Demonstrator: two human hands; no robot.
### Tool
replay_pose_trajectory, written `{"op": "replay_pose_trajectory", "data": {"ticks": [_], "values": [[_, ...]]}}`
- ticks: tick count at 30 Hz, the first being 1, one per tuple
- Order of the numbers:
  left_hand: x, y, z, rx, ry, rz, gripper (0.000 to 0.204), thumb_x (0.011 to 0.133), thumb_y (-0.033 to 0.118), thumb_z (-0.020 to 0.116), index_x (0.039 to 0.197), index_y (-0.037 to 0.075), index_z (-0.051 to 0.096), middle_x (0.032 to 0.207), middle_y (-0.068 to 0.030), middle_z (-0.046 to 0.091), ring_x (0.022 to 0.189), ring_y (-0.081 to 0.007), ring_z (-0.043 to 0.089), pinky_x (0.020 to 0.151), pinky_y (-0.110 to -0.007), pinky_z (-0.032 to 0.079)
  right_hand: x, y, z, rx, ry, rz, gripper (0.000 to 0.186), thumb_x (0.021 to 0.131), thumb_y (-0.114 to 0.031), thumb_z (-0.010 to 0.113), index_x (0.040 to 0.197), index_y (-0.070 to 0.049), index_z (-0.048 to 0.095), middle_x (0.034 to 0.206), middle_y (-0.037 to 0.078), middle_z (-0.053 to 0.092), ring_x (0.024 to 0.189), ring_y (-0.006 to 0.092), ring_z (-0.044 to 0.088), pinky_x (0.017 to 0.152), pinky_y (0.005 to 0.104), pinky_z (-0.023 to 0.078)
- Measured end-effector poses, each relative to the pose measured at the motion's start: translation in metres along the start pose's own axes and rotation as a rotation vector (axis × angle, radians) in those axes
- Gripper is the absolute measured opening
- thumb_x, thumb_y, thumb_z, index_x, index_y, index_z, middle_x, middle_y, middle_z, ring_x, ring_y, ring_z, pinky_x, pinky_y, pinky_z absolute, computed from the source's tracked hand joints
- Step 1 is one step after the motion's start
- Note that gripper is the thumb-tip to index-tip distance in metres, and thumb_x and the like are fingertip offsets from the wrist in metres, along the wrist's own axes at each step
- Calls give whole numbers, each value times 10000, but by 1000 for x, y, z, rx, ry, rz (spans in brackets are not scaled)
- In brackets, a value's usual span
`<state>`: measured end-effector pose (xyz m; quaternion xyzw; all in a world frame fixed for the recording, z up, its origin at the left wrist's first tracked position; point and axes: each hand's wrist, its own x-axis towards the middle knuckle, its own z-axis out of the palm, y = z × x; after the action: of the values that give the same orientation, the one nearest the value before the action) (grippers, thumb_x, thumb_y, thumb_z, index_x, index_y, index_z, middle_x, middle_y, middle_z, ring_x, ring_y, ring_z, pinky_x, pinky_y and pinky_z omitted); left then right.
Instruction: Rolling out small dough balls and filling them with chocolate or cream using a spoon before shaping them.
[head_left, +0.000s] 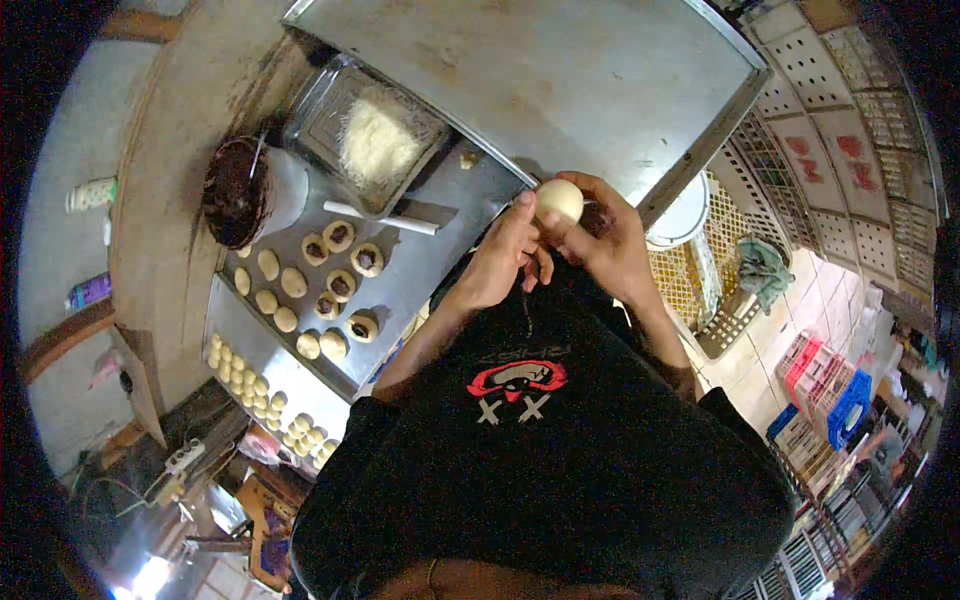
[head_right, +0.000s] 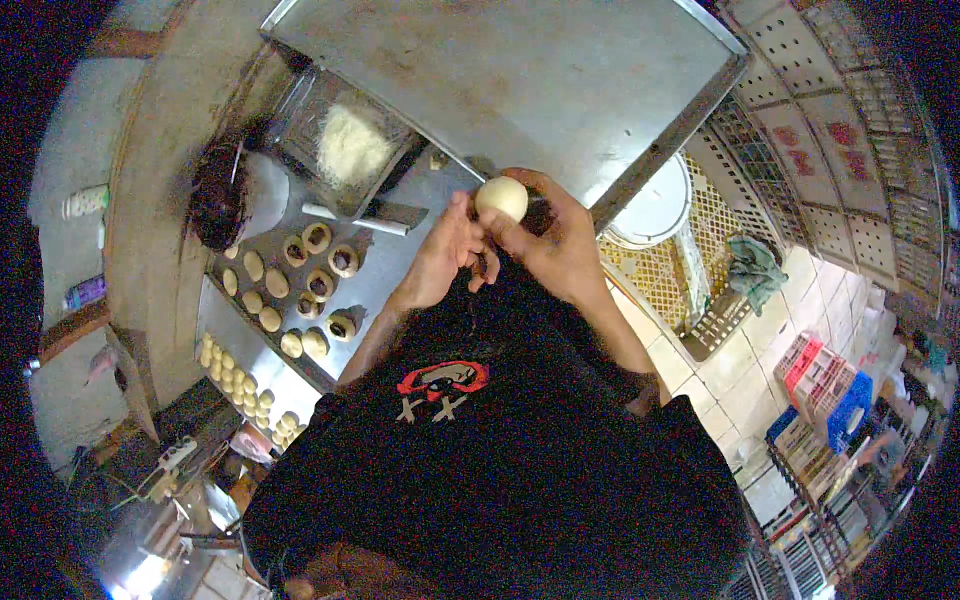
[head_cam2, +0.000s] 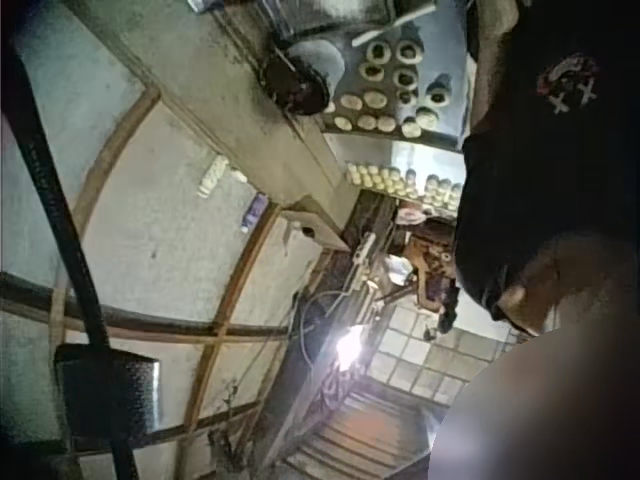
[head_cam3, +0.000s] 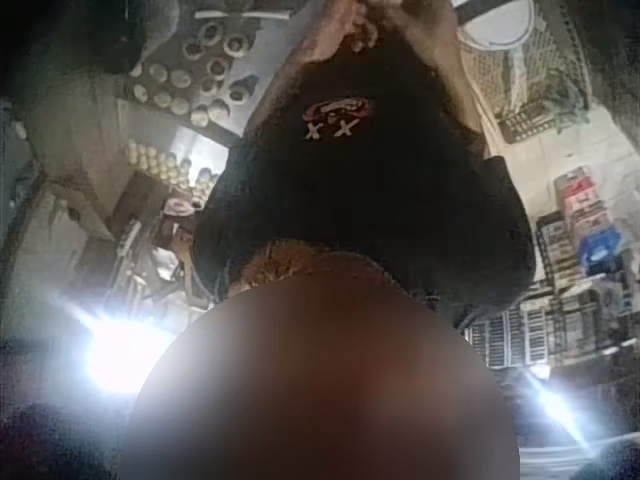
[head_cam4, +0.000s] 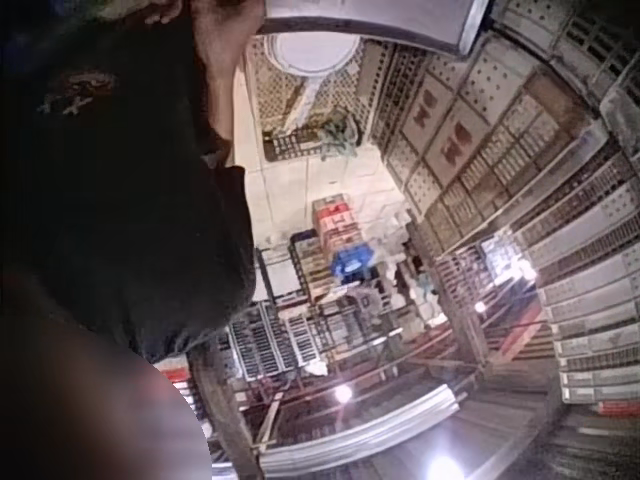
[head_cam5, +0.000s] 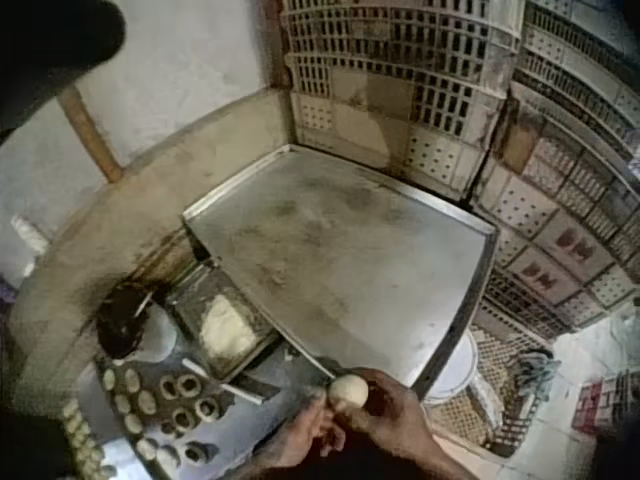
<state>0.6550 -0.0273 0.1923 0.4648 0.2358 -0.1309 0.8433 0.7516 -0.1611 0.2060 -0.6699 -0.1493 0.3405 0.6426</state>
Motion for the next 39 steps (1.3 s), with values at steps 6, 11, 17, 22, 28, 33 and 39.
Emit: {"op": "replay_pose_trajectory", "data": {"ticks": [6, 11, 17, 22, 28, 33, 39], "values": [[1, 6, 10, 464, 47, 87, 610, 1014, 392, 419, 1502, 83, 222, 798, -52, 598, 595, -88, 523, 471, -205, 408, 15, 2, -22, -563, 348, -358, 436, 681, -96, 784, 1085, -27, 634, 953, 164, 640, 824, 284, 648, 709, 359, 536], [-26, -16, -41, 276, 302, 239, 540, 974, 243, 538, 1445, 68, 342, 802, -49, 625, 629, -88, 527, 543, -225, 421, 44, 6, -28, -882, 380, -267, 448, 691, -181, 773, 1098, -62, 629, 1003, 196, 632, 856, 366, 654, 732, 425, 543], [-110, -125, -158, 120, 1070, 419, 380, 951, 219, 531, 1284, 38, 506, 806, -63, 617, 634, -102, 532, 529, -235, 427, 49, 21, -33, -1155, 417, -471, 408, 712, -230, 773, 1081, -88, 676, 1152, 178, 641, 955, 354, 663, 794, 414, 549], [-192, -265, -226, 473, 1752, 93, 374, 856, 135, 619, 1193, -12, 555, 805, -88, 617, 657, -183, 584, 593, -287, 485, 50, 8, -18, -1133, 390, -366, 287, 755, -145, 747, 1035, -92, 709, 1155, 177, 653, 1015, 347, 652, 829, 394, 538], [-202, -318, -215, 744, 1704, -58, 444, 854, 167, 632, 1276, 33, 584, 878, -168, 581, 850, -340, 567, 761, -430, 456, 46, -22, 57, -1029, 318, -668, 276, 808, -160, 750, 1060, -54, 709, 1108, 169, 672, 993, 311, 654, 861, 388, 515], [-170, -298, -233, 584, 1888, 61, 262, 874, 67, 575, 1118, -16, 623, 921, -149, 596, 875, -293, 592, 758, -369, 472, 50, -15, 118, -856, 81, -680, 243, 793, -122, 762, 1018, -41, 718, 1062, 145, 688, 981, 268, 658, 853, 347, 509], [-178, -224, -210, -425, 1289, 933, 210, 961, 41, 519, 1168, 57, 482, 1135, -69, 559, 1082, -220, 576, 943, -378, 494, 37, 8, 175, -535, -378, -409, 223, 822, -133, 744, 1021, -36, 712, 1015, 99, 699, 898, 172, 654, 774, 284, 512]]}}
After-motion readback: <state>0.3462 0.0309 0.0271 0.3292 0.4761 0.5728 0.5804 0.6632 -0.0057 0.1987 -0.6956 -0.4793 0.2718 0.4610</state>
